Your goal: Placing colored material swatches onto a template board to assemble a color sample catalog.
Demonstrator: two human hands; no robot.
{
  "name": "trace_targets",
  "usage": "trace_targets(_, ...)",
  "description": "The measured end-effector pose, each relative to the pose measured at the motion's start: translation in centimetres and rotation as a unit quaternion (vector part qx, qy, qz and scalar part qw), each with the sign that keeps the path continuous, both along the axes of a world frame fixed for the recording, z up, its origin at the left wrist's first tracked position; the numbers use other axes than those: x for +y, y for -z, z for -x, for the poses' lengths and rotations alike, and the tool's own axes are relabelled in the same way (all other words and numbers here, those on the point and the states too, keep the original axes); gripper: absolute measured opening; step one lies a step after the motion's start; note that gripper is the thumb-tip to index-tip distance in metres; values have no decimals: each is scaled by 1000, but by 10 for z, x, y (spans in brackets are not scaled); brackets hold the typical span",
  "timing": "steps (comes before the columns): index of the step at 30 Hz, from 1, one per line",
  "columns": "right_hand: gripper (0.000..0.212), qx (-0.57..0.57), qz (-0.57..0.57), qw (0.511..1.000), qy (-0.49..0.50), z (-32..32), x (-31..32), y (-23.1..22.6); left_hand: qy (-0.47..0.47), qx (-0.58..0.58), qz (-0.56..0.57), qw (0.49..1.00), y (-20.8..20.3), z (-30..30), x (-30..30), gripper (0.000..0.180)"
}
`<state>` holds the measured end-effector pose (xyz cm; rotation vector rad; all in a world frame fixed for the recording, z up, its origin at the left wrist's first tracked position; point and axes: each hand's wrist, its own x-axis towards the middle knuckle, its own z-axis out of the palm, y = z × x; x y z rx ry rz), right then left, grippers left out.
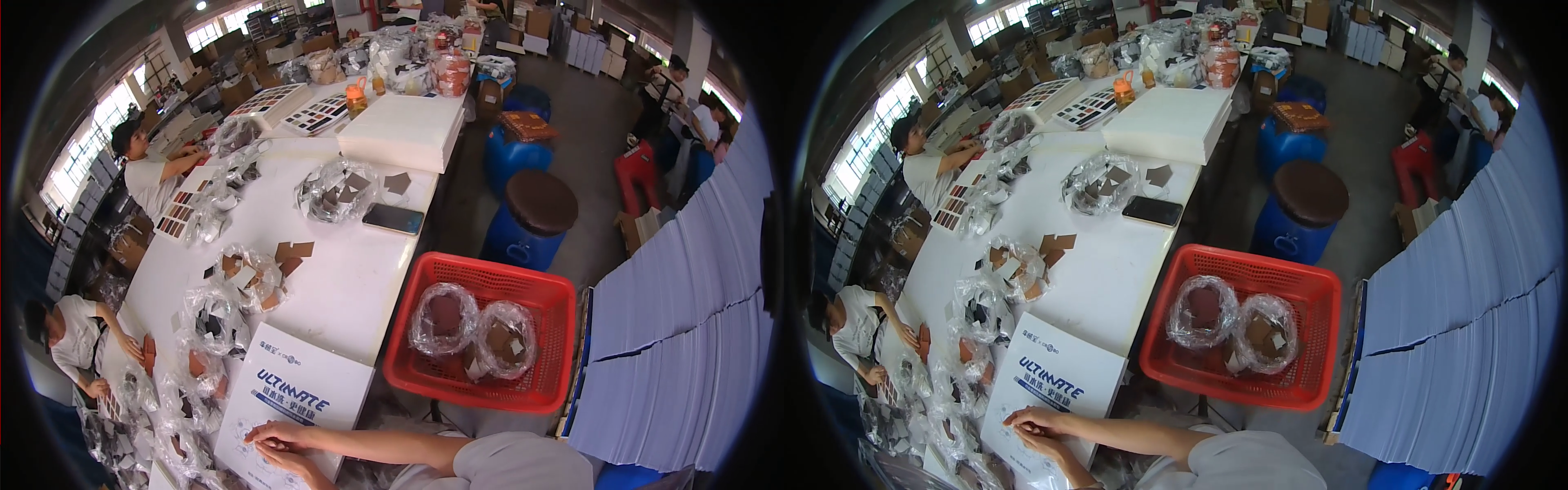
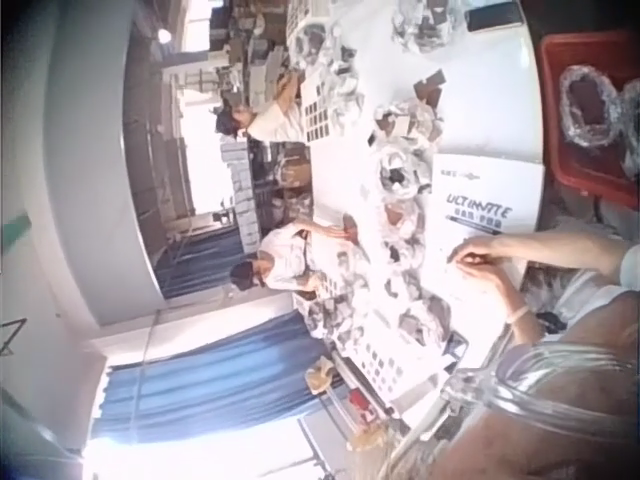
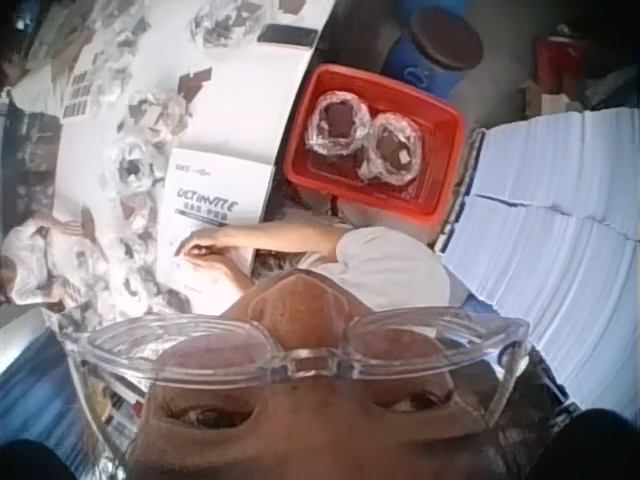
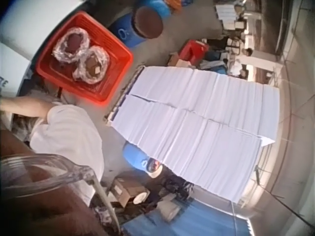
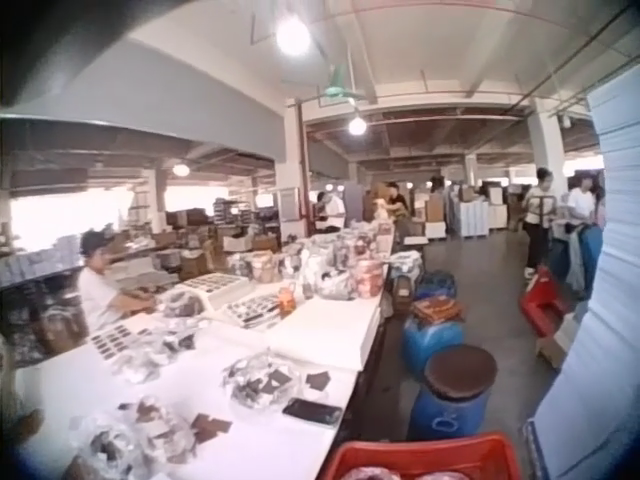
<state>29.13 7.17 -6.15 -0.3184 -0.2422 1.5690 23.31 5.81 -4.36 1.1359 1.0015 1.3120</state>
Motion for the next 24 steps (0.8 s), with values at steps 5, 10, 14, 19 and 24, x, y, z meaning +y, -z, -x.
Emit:
trace_targets(5, 21, -27, -21, 999, 27, 1, -8, 0, 149, -35, 61, 986, 15, 15, 3, 34)
trace_targets(10, 20, -45, -11, 999, 26, 8, -5, -4, 211, -72, 56, 973, 24, 4, 8, 33)
trace_targets(14, 21, -70, -24, 997, 15, 2, -9, -9, 201, -89, 33, 975, 28, -3, 8, 34)
trace_targets(19, 28, -75, 57, 996, 0, 2, -8, -7, 87, -52, 34, 994, 31, 18, 16, 35)
trace_targets(24, 27, -172, 105, 974, 105, 4, -23, -33, 31, -50, 88, 994, 17, 5, 4, 38)
